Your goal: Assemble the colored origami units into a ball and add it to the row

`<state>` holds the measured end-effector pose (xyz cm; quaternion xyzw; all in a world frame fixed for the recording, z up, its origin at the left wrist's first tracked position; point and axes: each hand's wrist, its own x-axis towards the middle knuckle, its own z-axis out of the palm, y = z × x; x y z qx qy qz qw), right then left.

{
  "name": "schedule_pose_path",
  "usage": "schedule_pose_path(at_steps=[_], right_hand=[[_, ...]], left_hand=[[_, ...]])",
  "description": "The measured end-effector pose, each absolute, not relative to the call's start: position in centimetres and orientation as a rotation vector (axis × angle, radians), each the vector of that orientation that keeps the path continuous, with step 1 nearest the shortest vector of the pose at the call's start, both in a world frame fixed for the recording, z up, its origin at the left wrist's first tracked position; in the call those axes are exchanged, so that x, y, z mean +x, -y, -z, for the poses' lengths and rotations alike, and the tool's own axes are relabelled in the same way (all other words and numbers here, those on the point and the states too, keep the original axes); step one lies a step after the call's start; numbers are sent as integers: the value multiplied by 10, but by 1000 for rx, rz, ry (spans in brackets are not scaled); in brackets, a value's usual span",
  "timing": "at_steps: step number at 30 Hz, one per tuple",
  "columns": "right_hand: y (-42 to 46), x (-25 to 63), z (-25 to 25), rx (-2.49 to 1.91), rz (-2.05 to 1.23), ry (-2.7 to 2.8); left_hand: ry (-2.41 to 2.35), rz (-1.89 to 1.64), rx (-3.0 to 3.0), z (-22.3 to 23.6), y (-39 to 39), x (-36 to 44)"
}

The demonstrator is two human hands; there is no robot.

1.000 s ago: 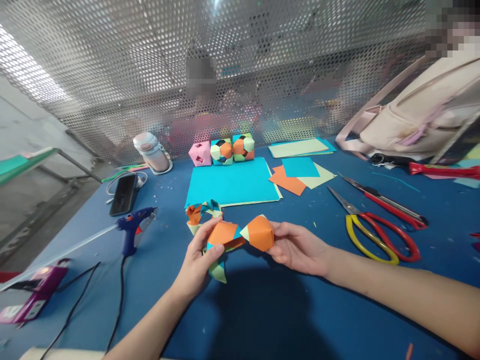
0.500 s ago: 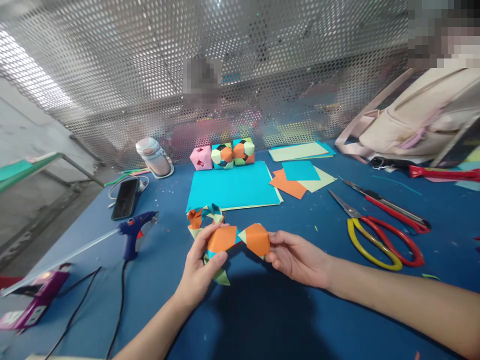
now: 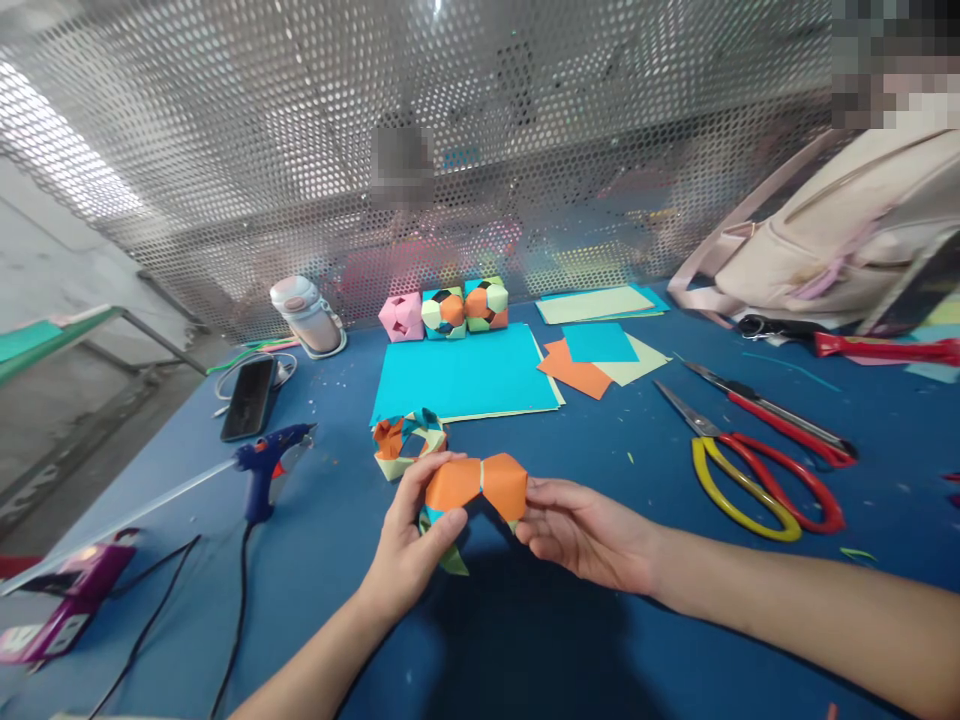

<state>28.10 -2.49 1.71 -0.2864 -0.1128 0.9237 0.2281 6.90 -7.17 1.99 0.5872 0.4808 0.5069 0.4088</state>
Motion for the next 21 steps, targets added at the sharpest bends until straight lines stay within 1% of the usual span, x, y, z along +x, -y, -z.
schedule_pose_path(at_steps=[6,10,12,17,21], right_hand=[[29,278,-19,-914,-2475,440],[28,276,-16,-959,-2380,758],[26,276,-14,-989,-2206,1018],[22,282,-8,-999,-1418,1553],[21,290,-8,-694,-1148,1973]], left_hand=[[-1206,-1245,1425,-20,71,72],[-1212,-1240,1272,-15,70,71],[-1198,-1242,1147,-13,69,72],[-1104,-1236,860,-19,66,80],[-1062,-1205,773,-27,66,84]])
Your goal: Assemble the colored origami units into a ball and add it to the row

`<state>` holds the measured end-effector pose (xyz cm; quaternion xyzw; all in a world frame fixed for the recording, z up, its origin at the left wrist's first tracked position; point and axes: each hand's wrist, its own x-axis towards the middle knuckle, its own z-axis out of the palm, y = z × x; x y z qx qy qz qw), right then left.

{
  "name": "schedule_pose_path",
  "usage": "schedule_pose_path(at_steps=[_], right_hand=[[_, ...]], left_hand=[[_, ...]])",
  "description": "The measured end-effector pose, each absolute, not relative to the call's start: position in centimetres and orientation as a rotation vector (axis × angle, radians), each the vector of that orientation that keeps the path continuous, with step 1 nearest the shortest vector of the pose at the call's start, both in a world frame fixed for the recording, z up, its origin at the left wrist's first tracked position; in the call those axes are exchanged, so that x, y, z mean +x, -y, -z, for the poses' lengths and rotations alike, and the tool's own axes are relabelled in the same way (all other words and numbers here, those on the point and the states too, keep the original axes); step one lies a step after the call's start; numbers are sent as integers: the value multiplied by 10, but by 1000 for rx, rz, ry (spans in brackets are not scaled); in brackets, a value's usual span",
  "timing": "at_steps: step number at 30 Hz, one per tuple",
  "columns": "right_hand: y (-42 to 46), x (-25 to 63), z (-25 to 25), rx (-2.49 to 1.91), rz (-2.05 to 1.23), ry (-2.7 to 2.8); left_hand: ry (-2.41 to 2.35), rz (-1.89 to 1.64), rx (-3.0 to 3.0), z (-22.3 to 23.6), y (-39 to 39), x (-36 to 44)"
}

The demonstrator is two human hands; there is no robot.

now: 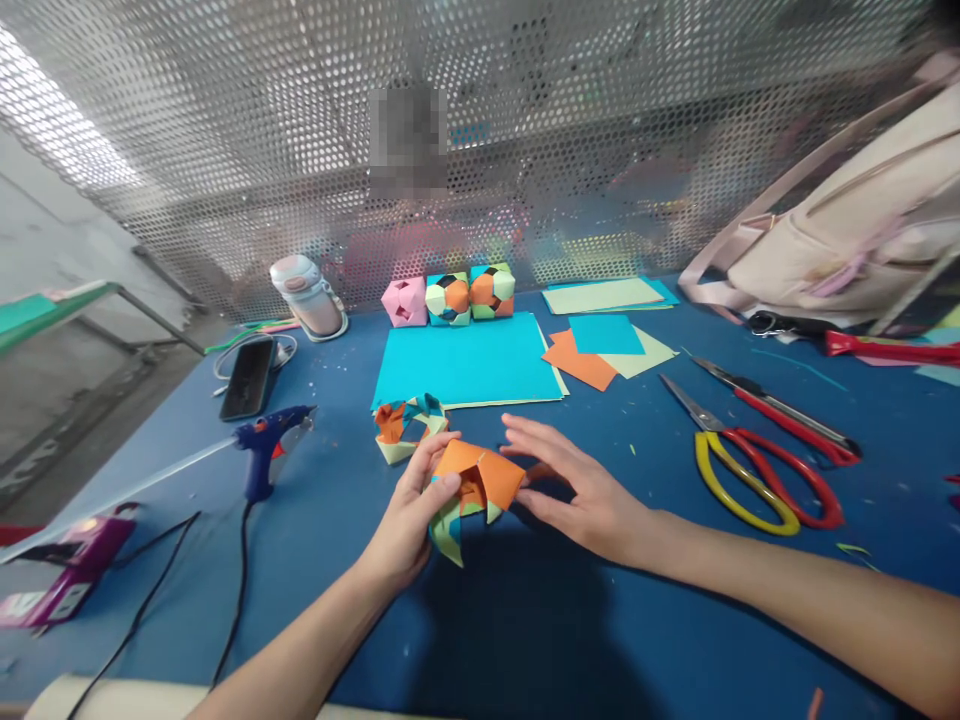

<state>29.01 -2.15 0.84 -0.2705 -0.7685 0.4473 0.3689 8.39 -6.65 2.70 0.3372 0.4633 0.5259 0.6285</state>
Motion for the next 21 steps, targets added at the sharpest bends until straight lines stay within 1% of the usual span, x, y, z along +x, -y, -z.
schedule_pose_path(at_steps=[3,6,12,16,21], right_hand=[[23,292,-9,-537,-1005,2180],[25,290,-11,-522,-953,2229],[31,288,-20,-538,-955,2255],[34,287,-20,-583,-945,2284],[37,284,-19,-603,-961,2263]], left_hand=[[-1065,-1172,782,-29,68,85],[-1074,-1159,801,-27,69,85],[-1101,-1177,792,-27,69,87],[-1174,-1118,792,-34,70,87],[-1271,-1128,837,-37,70,87]])
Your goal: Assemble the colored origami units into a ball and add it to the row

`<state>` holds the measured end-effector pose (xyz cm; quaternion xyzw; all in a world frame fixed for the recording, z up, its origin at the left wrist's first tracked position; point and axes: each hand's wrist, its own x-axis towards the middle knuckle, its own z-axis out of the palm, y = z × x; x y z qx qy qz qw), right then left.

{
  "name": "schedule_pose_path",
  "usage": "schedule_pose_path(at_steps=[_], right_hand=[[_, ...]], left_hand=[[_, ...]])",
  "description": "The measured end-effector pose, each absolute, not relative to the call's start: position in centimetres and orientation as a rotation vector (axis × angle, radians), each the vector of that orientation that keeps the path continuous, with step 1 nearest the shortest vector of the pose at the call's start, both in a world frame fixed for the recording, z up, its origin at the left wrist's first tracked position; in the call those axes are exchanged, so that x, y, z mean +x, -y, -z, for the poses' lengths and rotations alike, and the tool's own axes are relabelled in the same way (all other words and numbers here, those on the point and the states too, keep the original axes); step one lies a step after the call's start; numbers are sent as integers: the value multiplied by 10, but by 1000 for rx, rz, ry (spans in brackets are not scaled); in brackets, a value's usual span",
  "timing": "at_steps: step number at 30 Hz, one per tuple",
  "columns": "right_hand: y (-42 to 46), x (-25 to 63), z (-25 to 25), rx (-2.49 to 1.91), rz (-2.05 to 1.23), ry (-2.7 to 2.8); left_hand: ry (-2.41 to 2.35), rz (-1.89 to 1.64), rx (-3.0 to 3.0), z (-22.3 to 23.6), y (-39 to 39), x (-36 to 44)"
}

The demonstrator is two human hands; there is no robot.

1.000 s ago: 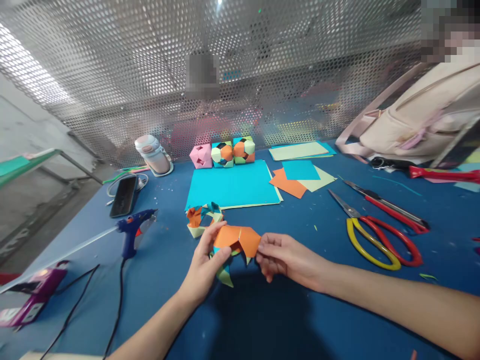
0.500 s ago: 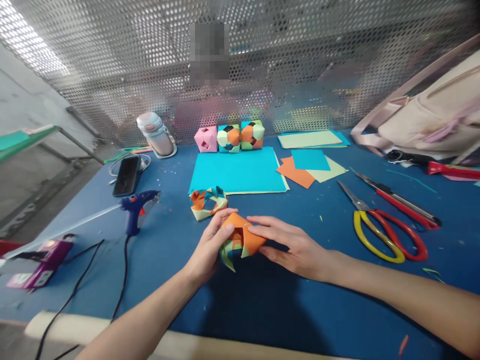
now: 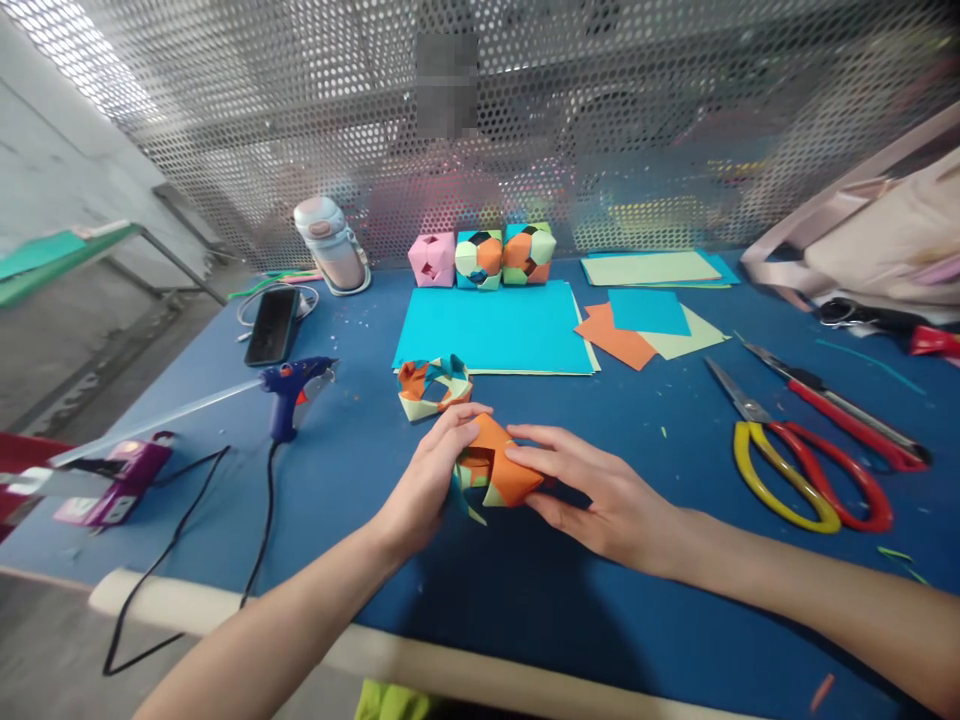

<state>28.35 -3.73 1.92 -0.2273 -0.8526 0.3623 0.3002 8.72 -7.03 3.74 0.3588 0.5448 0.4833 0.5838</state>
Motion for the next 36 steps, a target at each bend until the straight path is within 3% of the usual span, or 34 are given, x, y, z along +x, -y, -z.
schedule_pose_path(at_steps=[9,19,26,36], right_hand=[[40,280,-20,-638,-1019,2219],[24,281,-25,-996,-1580,1840],[13,279,-19,-936,-1857,1525],[12,281,-16,-873,-1935,1408]], left_hand=[[-1251,-1123,797,-41,71,87],[-1075,-910,535,-56,77,69],[-956,-830,662,-63,75,64],[-1077,-812,899,-57,74,67]])
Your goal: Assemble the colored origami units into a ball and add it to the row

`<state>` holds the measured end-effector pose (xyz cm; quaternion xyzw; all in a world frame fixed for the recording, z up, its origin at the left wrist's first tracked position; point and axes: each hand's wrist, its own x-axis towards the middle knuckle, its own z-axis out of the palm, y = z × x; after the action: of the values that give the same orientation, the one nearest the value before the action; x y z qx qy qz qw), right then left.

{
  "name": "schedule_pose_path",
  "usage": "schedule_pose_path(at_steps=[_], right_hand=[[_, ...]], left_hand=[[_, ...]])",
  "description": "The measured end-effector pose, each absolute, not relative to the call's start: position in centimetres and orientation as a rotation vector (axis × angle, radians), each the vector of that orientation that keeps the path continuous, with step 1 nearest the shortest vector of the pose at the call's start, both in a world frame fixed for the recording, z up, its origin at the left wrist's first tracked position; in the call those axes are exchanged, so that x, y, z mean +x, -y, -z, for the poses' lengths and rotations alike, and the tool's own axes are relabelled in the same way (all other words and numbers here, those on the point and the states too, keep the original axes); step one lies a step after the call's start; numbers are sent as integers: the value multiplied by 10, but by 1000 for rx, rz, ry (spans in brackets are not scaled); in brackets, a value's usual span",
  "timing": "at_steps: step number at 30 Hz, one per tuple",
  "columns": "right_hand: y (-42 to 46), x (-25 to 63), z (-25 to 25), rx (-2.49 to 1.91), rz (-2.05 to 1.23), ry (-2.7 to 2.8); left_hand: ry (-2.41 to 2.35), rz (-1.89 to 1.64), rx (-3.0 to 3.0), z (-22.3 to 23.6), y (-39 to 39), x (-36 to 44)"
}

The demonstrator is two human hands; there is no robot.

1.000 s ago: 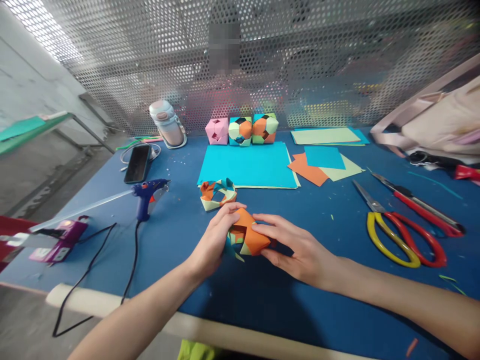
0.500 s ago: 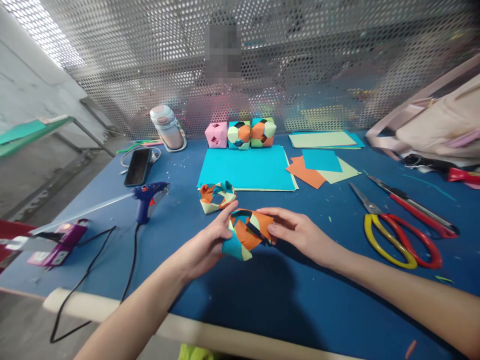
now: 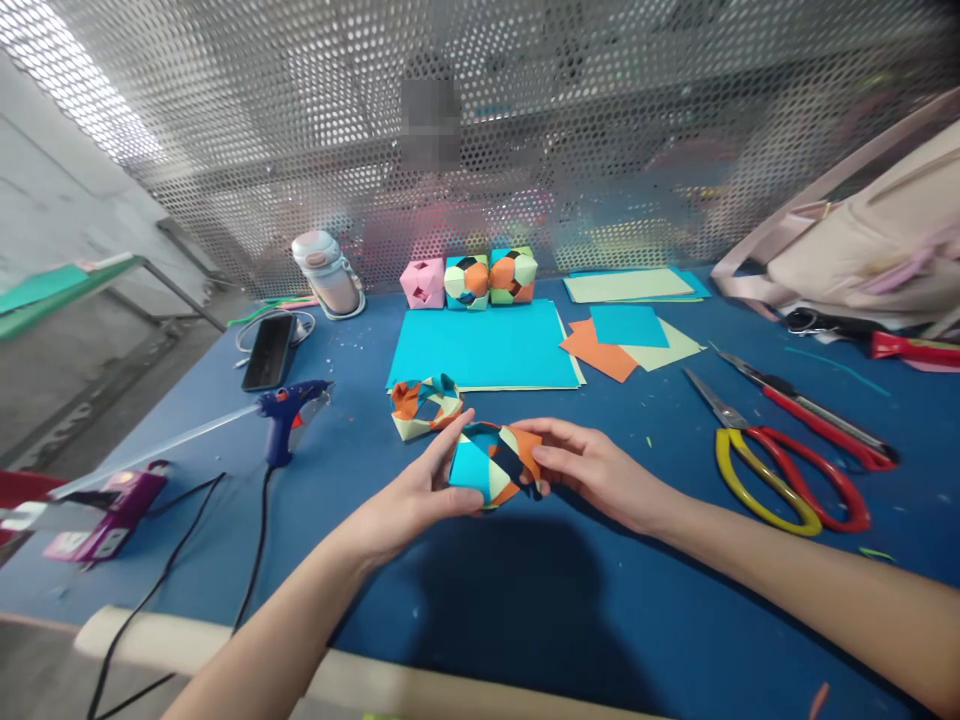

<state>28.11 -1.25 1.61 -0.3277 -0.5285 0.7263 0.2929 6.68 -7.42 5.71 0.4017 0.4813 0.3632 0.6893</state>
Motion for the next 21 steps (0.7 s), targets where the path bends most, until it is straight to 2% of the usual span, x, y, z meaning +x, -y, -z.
schedule_pose_path(at_steps=[13,21], right_hand=[[14,282,-18,-923,-1742,1604],[14,283,-15,-882,-1770,1599]], left_hand=[[-1042,-845,1201,-44,72,67],[-1017,-842,1243,-38,71,66]])
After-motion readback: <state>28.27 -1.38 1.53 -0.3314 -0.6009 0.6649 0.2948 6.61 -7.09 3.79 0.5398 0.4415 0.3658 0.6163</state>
